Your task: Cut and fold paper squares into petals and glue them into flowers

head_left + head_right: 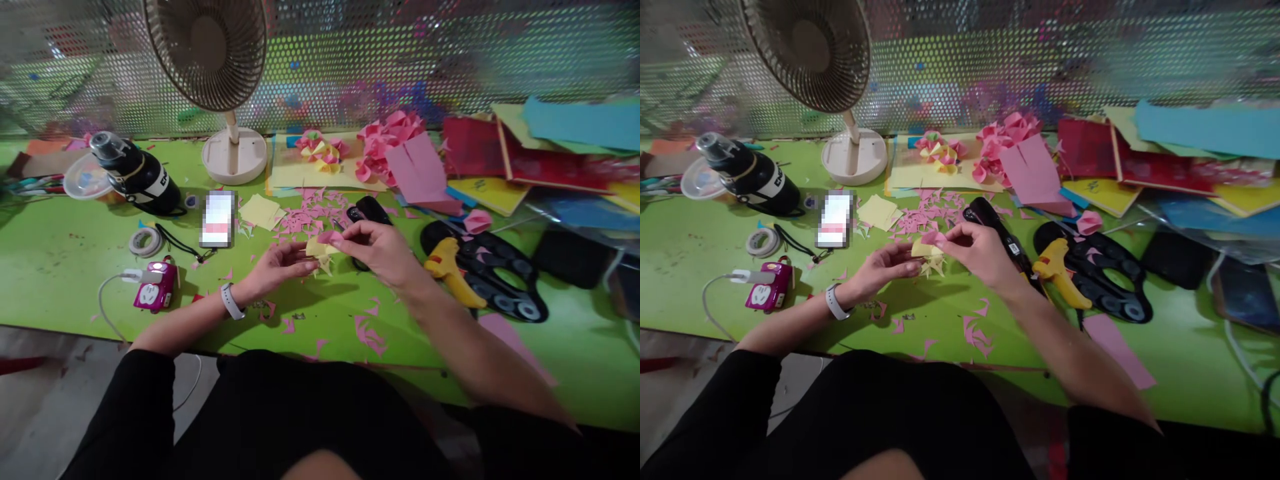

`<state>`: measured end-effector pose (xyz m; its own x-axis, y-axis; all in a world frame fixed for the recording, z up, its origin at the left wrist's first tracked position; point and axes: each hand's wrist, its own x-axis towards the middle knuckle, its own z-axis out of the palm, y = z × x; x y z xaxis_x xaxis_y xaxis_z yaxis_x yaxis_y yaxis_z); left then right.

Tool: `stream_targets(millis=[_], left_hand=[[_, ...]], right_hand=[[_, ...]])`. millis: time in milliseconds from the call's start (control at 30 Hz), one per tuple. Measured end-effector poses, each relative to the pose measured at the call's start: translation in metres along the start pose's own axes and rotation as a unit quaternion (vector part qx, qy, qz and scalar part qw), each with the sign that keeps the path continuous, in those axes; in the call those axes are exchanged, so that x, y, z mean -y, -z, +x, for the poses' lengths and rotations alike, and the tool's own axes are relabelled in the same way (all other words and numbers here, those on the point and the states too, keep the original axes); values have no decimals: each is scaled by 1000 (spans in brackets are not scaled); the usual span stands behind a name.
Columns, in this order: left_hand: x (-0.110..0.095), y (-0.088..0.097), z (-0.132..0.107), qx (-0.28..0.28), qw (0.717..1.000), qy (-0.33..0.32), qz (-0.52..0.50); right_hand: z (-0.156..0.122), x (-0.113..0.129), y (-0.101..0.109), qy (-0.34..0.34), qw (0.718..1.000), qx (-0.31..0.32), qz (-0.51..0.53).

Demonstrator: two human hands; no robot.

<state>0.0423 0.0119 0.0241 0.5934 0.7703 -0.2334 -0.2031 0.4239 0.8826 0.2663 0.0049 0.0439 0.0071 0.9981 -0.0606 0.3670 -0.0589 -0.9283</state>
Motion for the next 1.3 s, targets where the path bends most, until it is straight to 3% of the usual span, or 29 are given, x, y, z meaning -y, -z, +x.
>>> stream_targets(millis=[100,233,633,1300], left_hand=[[-2,-3,-2,0,1000,-15,-19],[-1,1,-1,-42,997,-37,-52],[6,3,1,-49,991,10,-123],[3,1,2,-69,983,63,-156]], right_hand=[[-2,9,-12,33,999,-3,-4],[-1,13,-18,46,998,34,-18],[3,6,-22,15,996,85,-12],[4,9,-21,-23,993,111,32]])
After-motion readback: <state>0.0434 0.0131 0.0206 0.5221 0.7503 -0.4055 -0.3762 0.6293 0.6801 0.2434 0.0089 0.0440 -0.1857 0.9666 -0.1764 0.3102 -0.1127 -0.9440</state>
